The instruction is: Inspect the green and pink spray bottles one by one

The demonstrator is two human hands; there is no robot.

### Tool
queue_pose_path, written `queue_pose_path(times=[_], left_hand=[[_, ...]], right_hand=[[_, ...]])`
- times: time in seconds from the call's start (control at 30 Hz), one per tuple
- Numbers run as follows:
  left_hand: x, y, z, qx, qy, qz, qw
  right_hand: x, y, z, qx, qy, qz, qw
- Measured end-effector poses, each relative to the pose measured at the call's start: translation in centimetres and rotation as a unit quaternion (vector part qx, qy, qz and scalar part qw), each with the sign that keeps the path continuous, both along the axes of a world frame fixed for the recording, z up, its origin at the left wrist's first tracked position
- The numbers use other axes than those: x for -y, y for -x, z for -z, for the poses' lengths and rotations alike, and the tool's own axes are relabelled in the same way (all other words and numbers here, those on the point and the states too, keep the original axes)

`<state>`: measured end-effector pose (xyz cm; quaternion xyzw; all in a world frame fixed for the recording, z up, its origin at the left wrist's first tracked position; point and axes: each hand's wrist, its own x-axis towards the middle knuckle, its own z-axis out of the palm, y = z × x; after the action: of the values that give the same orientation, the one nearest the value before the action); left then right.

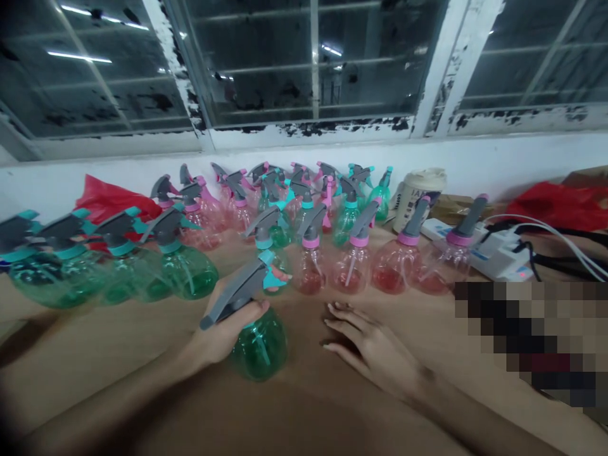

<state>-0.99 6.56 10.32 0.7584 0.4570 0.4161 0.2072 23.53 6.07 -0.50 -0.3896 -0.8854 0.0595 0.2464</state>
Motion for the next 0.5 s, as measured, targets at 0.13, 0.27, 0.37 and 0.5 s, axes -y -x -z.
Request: queue_pose_path(times=[0.13, 0.27, 0.37, 0.5], left_hand=[[-0.16, 0.09, 0.00, 0.019, 0.039, 0.028, 0.999], [-0.13, 0.31, 0.16, 0.007, 0.065, 0.026, 0.998], [-0.12, 0.24, -0.08, 0.001, 0.065, 0.037, 0.997], [-0.18, 0.04, -0.53, -0.001, 0.026, 0.033, 0.999]], right_hand=[[-0.18, 0.08, 0.13, -0.011, 0.009, -0.005, 1.000], [-0.30, -0.02, 0.25, -0.027, 0.019, -0.001, 0.999], [-0.34, -0.10, 0.37, -0.025, 0.039, 0.010, 0.999], [-0.14, -0.14, 0.25, -0.023, 0.071, 0.022, 0.997]])
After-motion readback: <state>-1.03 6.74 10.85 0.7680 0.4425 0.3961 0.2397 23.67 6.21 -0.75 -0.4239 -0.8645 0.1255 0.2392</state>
